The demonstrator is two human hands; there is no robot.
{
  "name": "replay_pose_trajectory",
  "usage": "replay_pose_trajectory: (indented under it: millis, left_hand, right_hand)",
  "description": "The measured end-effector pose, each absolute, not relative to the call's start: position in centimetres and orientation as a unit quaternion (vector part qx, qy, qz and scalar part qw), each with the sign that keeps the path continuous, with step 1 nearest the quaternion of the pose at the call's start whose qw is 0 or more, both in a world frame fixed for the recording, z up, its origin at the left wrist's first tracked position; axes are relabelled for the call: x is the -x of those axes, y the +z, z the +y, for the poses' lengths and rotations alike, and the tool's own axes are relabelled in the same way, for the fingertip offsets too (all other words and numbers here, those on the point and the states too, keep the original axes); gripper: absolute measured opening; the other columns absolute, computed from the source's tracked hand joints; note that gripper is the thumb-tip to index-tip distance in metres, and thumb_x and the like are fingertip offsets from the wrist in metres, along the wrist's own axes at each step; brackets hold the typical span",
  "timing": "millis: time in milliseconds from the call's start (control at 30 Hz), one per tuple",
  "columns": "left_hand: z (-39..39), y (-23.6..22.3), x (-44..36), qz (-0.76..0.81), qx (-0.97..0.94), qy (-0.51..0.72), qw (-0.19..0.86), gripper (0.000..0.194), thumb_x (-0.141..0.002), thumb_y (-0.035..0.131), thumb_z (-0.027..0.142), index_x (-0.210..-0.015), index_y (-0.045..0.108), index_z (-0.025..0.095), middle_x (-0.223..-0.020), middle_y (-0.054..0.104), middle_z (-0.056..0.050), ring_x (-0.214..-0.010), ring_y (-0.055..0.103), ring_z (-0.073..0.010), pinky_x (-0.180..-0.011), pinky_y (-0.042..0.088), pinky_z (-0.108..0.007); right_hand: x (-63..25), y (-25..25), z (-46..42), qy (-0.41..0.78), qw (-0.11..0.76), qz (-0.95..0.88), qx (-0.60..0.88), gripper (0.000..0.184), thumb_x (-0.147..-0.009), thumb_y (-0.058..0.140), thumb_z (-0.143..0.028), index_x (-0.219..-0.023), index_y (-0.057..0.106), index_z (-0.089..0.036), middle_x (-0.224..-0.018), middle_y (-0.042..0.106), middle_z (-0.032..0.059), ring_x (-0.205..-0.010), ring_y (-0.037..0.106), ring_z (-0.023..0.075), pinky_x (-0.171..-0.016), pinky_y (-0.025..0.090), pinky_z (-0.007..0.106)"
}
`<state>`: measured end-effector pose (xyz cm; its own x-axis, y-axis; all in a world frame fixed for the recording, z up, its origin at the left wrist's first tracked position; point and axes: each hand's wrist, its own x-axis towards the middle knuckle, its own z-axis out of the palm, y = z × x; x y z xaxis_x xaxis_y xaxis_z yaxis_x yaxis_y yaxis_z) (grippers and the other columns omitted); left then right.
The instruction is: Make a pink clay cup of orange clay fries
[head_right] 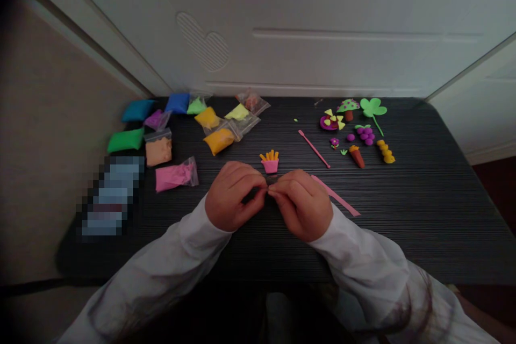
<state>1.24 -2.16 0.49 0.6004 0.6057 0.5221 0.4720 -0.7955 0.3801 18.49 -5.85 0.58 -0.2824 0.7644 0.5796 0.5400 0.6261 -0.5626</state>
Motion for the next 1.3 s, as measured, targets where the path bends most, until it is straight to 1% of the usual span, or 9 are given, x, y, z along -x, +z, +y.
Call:
replay_pose_trajectory:
  millis: [400, 667, 900, 967, 1033, 1067, 1167, 1267, 1300]
  left_hand:
    - [-1.6, 0.2, -0.8, 0.3, -0.891, 0.322, 0.113, 0.008, -0.077, 0.047, 0.017, -0.079, 0.054, 0.015, -0.082, 0.062, -0.006, -0.079, 0.053, -0.0155, -0.073, 0.04, -0.031]
    - [-1.5, 1.1, -0.9, 0.318, -0.851, 0.362, 0.209, 0.007, -0.078, 0.047, 0.017, -0.08, 0.054, 0.013, -0.078, 0.06, -0.005, -0.076, 0.054, -0.0132, -0.071, 0.043, -0.027]
    - [-1.8, 0.8, -1.0, 0.347, -0.792, 0.392, 0.312, 0.007, -0.079, 0.048, 0.02, -0.08, 0.053, 0.016, -0.076, 0.057, -0.003, -0.073, 0.053, -0.0119, -0.07, 0.044, -0.027]
    - [-2.1, 0.6, -1.2, 0.341, -0.75, 0.415, 0.387, 0.018, -0.076, 0.054, 0.027, -0.09, 0.05, 0.017, -0.086, 0.057, -0.005, -0.08, 0.055, -0.0137, -0.072, 0.046, -0.029]
    - [-2.2, 0.5, -1.3, 0.321, -0.718, 0.412, 0.461, 0.045, -0.068, 0.063, 0.033, -0.106, 0.044, 0.018, -0.098, 0.057, -0.009, -0.087, 0.056, -0.0168, -0.071, 0.048, -0.03]
    - [-2.3, 0.5, -1.2, 0.322, -0.716, 0.385, 0.485, 0.051, -0.066, 0.065, 0.033, -0.109, 0.043, 0.018, -0.098, 0.058, -0.009, -0.084, 0.057, -0.0168, -0.071, 0.049, -0.03]
    - [-1.9, 0.5, -0.7, 0.355, -0.724, 0.334, 0.488, 0.037, -0.071, 0.059, 0.032, -0.104, 0.05, 0.016, -0.085, 0.061, -0.006, -0.07, 0.058, -0.0137, -0.066, 0.05, -0.029]
    - [-1.1, 0.3, -0.3, 0.422, -0.675, 0.429, 0.427, 0.022, -0.078, 0.05, 0.031, -0.093, 0.056, 0.016, -0.079, 0.061, -0.004, -0.068, 0.057, -0.0121, -0.064, 0.049, -0.027]
    - [-0.9, 0.1, -0.4, 0.43, -0.665, 0.441, 0.423, 0.026, -0.077, 0.052, 0.032, -0.096, 0.055, 0.016, -0.075, 0.059, -0.003, -0.066, 0.057, -0.0117, -0.063, 0.05, -0.027]
  right_hand:
    - [-18.7, 1.1, -5.6, 0.147, 0.462, -0.752, 0.446, 0.016, -0.073, 0.055, -0.008, -0.083, 0.055, -0.02, -0.075, 0.06, 0.0012, -0.071, 0.055, 0.0127, -0.065, 0.044, 0.027]
    - [-18.7, 1.2, -5.5, 0.253, 0.503, -0.645, 0.517, 0.003, -0.078, 0.054, -0.019, -0.078, 0.057, -0.021, -0.072, 0.057, 0.0, -0.068, 0.053, 0.0126, -0.061, 0.042, 0.027]
    - [-18.6, 1.0, -5.3, 0.345, 0.529, -0.586, 0.507, 0.003, -0.077, 0.056, -0.023, -0.077, 0.058, -0.021, -0.069, 0.058, -0.0016, -0.063, 0.053, 0.0105, -0.056, 0.043, 0.023]
    - [-18.7, 0.9, -5.2, 0.367, 0.547, -0.559, 0.504, 0.004, -0.077, 0.056, -0.025, -0.077, 0.058, -0.021, -0.068, 0.057, -0.0016, -0.061, 0.052, 0.0106, -0.054, 0.043, 0.023]
    - [-18.8, 0.8, -5.2, 0.386, 0.564, -0.534, 0.498, 0.005, -0.077, 0.056, -0.026, -0.078, 0.058, -0.021, -0.067, 0.056, -0.0016, -0.06, 0.052, 0.0105, -0.054, 0.043, 0.023]
    - [-18.8, 0.7, -5.2, 0.396, 0.567, -0.526, 0.495, 0.005, -0.077, 0.056, -0.026, -0.078, 0.058, -0.022, -0.067, 0.056, -0.0016, -0.06, 0.052, 0.0104, -0.054, 0.044, 0.023]
    - [-18.9, 0.4, -5.0, 0.418, 0.563, -0.525, 0.483, 0.008, -0.078, 0.055, -0.026, -0.085, 0.059, -0.023, -0.07, 0.058, -0.0016, -0.063, 0.054, 0.0102, -0.057, 0.046, 0.023]
    - [-18.5, 0.0, -4.6, 0.428, 0.546, -0.531, 0.487, 0.017, -0.08, 0.053, -0.027, -0.096, 0.057, -0.022, -0.07, 0.058, -0.0011, -0.065, 0.056, 0.0113, -0.06, 0.047, 0.025]
    - [-18.3, -0.1, -4.5, 0.427, 0.538, -0.534, 0.494, 0.017, -0.079, 0.054, -0.027, -0.095, 0.057, -0.022, -0.069, 0.059, -0.0009, -0.065, 0.056, 0.0115, -0.06, 0.047, 0.025]
